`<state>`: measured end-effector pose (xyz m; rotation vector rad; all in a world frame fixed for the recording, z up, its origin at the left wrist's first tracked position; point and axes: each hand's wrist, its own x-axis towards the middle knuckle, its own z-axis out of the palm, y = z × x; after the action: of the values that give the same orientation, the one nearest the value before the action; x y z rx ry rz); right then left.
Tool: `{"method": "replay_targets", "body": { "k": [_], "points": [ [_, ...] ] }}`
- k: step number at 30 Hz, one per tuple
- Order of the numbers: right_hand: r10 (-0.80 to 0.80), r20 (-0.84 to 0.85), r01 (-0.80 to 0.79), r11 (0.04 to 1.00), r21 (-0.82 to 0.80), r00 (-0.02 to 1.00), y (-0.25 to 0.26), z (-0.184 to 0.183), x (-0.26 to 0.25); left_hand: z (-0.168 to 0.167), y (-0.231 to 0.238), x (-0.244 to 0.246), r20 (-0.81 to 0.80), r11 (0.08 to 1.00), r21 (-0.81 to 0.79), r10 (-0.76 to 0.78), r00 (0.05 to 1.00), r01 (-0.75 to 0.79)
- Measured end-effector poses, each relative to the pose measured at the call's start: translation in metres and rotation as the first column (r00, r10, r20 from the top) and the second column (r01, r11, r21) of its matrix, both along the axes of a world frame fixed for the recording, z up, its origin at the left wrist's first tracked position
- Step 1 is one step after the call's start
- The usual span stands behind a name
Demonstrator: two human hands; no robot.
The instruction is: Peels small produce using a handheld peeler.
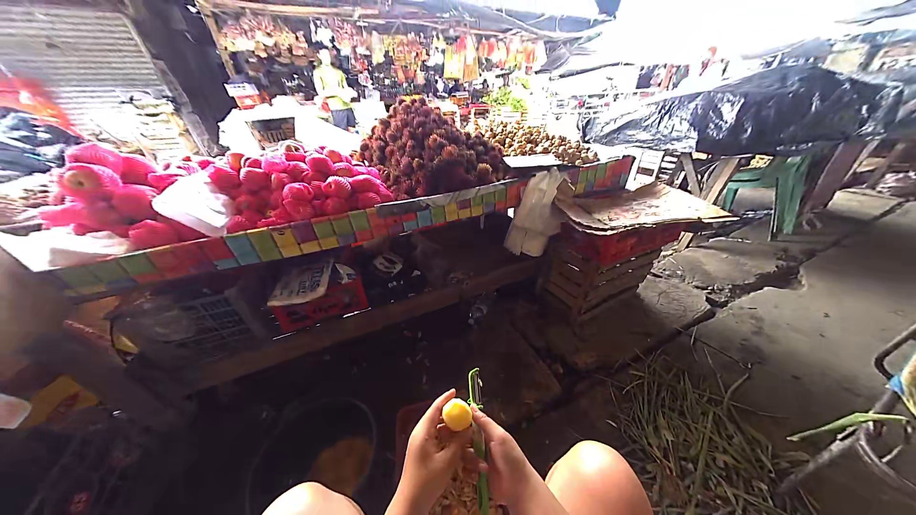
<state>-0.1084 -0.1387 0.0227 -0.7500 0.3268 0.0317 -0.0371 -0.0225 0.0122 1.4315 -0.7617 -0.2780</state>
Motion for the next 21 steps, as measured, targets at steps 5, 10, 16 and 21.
{"method": "replay_targets", "body": {
  "k": [5,10,16,21],
  "points": [
    [0.078,0.048,-0.061,0.957,-0.283,0.996,0.004,-0.004,-0.004,-0.008,0.017,0.001,-0.168,0.984,-0.151,0.065,0.984,-0.090],
    [-0.051,0.025,0.056,0.882,-0.468,0.998,0.000,-0.009,-0.003,-0.001,0.029,0.007,-0.548,0.974,-0.188,0.005,0.836,-0.129],
    [-0.203,0.246,0.308,0.378,-0.873,0.948,0.008,-0.032,-0.009,-0.004,0.032,0.008,-0.382,0.976,0.028,0.210,0.900,-0.216],
    [0.022,0.539,0.538,-0.095,-0.837,0.842,0.014,-0.045,-0.007,-0.011,0.030,0.014,-0.245,0.972,0.078,0.233,0.941,-0.220]
  ]
}}
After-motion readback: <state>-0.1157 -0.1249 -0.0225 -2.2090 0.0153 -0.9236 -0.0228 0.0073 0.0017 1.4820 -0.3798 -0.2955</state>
